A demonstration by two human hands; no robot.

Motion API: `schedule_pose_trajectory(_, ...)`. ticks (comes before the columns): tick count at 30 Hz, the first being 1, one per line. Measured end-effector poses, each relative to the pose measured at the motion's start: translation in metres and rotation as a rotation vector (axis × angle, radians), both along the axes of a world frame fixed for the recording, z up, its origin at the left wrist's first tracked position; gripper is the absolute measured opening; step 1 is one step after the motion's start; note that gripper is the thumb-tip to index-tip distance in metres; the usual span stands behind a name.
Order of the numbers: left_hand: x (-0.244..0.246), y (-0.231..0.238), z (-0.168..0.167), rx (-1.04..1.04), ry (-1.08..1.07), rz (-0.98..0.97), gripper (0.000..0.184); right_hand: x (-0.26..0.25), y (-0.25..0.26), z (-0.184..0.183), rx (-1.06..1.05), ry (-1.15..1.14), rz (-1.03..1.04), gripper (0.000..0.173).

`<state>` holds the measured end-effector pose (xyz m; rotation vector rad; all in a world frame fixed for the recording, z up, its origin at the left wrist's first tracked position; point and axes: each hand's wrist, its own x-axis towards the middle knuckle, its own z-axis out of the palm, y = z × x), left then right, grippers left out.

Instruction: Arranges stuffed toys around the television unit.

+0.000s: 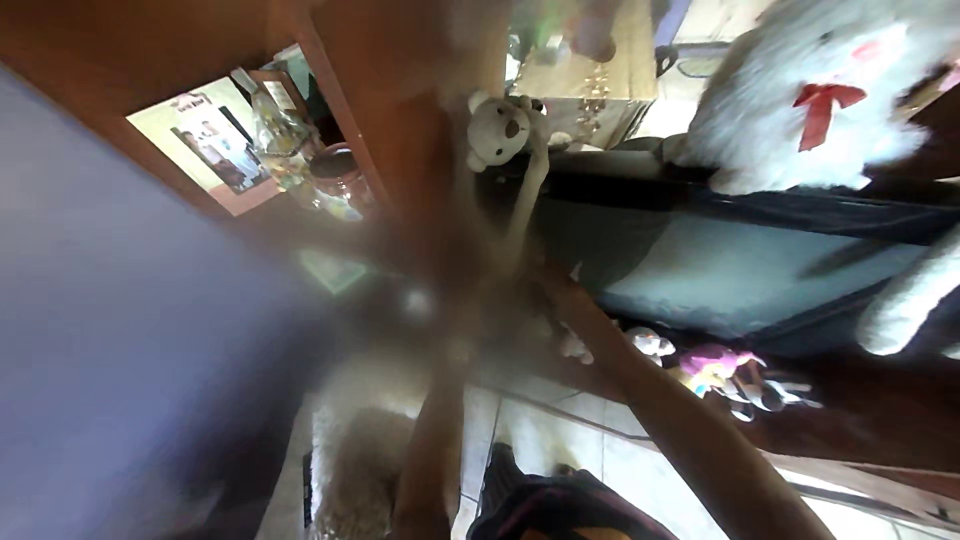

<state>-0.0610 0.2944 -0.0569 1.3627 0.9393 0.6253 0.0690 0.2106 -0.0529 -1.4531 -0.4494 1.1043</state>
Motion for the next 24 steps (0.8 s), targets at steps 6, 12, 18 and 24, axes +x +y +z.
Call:
schedule_pose_trajectory(6,0.0,0.005,-0.009,-0.009,-0.05,-0.029,0.035,0.003,0.003,-0.011,0.009,-0.138,-0.012,0.021)
schedule_pose_trajectory(12,0.001,0.004,-0.019,-0.048,-0.09,-0.036,0.037,0.016,-0.001,-0.001,-0.03,-0.33,0.041,0.026)
schedule_pose_trajectory(18,-0.009,-0.004,-0.014,-0.071,-0.043,0.021,0.041,0.02,-0.029,0.011,-0.084,-0.491,-0.058,0.031)
schedule_pose_trajectory(24,-0.042,-0.055,-0.044,0.206,-0.053,0.202,0.051,-0.002,-0.113,-0.018,-0.134,-0.473,0.082,0.035)
